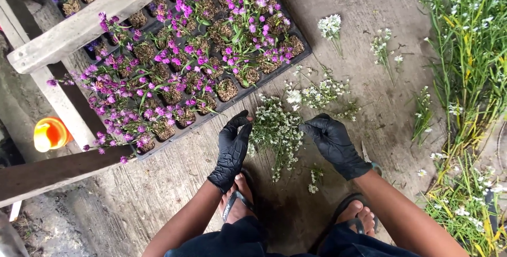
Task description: Trimming small white flowers with scissors, sorting them, and inspecting flower trays in a nursery.
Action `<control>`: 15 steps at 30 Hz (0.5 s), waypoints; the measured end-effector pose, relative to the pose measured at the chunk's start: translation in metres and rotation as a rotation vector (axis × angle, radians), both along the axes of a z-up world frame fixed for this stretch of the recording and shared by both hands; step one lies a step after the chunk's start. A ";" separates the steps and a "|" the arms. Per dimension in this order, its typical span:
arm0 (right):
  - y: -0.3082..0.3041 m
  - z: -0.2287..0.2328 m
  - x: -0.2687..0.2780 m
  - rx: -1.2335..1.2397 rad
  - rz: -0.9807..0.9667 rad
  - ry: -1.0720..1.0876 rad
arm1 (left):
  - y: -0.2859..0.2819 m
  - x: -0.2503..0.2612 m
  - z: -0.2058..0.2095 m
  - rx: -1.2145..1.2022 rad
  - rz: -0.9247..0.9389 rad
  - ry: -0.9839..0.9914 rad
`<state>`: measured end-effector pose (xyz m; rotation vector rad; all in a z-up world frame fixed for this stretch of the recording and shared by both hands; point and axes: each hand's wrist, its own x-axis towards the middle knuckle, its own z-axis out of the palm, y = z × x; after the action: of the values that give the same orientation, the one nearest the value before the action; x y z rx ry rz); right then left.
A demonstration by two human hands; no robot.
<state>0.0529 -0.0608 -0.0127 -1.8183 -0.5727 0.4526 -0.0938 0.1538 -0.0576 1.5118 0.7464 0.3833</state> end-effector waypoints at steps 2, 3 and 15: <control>-0.001 -0.004 0.001 0.009 -0.009 0.005 | -0.001 -0.001 -0.006 -0.008 -0.003 0.002; -0.002 -0.006 0.001 0.017 -0.016 0.012 | -0.001 -0.001 -0.010 -0.017 -0.006 0.006; 0.001 0.030 0.011 0.006 0.058 0.180 | 0.001 -0.001 -0.006 0.007 -0.022 -0.017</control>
<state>0.0636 -0.0597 0.0168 -1.7372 -0.5029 0.6458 -0.0951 0.1550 -0.0639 1.5201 0.7151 0.3815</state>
